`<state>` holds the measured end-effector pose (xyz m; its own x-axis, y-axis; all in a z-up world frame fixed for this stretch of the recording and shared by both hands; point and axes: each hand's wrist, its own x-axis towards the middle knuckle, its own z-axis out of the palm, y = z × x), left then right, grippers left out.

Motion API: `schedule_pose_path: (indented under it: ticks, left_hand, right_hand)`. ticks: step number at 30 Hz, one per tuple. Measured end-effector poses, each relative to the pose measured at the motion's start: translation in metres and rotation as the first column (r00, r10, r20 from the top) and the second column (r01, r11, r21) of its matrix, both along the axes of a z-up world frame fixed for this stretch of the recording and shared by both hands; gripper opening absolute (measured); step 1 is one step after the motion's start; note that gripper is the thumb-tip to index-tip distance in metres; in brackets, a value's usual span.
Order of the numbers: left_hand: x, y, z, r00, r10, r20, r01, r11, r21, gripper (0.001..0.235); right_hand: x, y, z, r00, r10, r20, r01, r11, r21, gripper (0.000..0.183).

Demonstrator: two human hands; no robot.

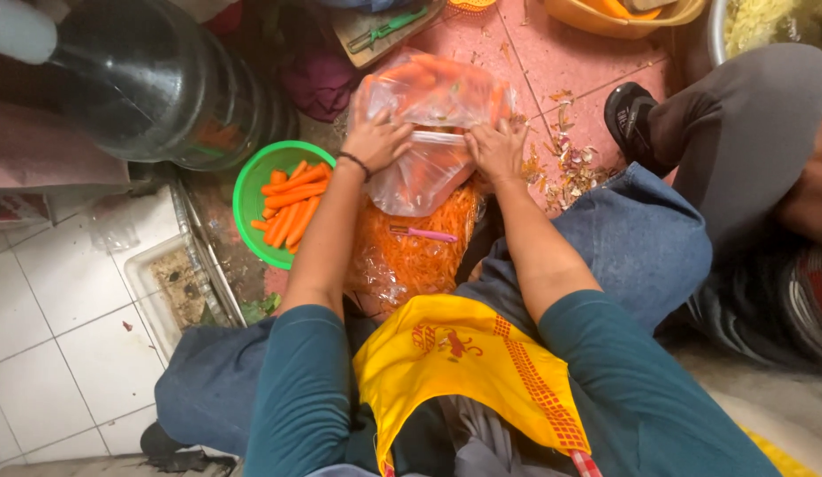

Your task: Peeling the skin off of carrots using a vegetable peeler while sitting on the floor.

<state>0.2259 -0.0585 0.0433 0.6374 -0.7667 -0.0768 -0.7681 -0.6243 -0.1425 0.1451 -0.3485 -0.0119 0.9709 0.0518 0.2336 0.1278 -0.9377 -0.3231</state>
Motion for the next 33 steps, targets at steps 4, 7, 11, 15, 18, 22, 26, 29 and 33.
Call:
schedule_pose_path:
  ticks: [4,7,11,15,18,22,26,29,33]
  left_hand:
    - [0.003,0.048,-0.013,0.979,0.069,0.190,-0.042,0.989,-0.139,0.044]
    - [-0.011,0.051,0.007,0.957,0.290,-0.021,-0.290,0.955,-0.058,0.035]
    - [-0.038,0.023,-0.029,0.914,0.406,-0.008,-0.405,0.913,0.040,0.033]
    - [-0.090,0.014,-0.085,0.964,0.100,0.248,-0.131,0.985,0.112,0.048]
    - [-0.107,0.010,-0.049,0.983,0.155,-0.100,-0.144,0.984,0.104,0.039]
    - [-0.113,0.009,-0.029,0.909,0.309,-0.280,-0.322,0.947,-0.001,0.025]
    - [-0.121,0.007,-0.045,0.944,0.288,-0.163,-0.314,0.934,-0.170,0.036]
    - [-0.130,0.002,-0.050,0.941,0.319,-0.112,-0.337,0.909,-0.245,0.050]
    - [-0.150,-0.011,-0.059,0.896,0.402,-0.188,-0.434,0.882,-0.184,0.045]
  right_hand:
    - [-0.010,-0.015,-0.005,0.942,-0.293,-0.166,0.294,0.956,-0.019,0.023]
    - [-0.006,-0.040,-0.031,0.856,-0.465,-0.226,0.469,0.882,-0.041,0.042]
    - [-0.006,-0.028,-0.014,0.843,-0.464,-0.274,0.485,0.874,0.012,0.071]
    - [-0.023,-0.001,-0.031,0.907,-0.341,-0.246,0.377,0.918,0.119,0.065]
    - [-0.019,0.005,-0.048,0.914,-0.363,-0.181,0.394,0.900,0.185,0.061]
    - [-0.016,0.010,-0.019,0.892,-0.451,0.001,0.444,0.879,0.174,0.054]
    - [-0.006,0.035,0.024,0.948,-0.287,0.139,0.249,0.939,0.237,0.043]
    - [-0.001,0.066,0.012,0.970,0.167,0.179,-0.214,0.933,0.289,0.013]
    - [0.006,0.116,-0.005,0.965,0.095,-0.245,-0.062,0.988,0.140,0.046]
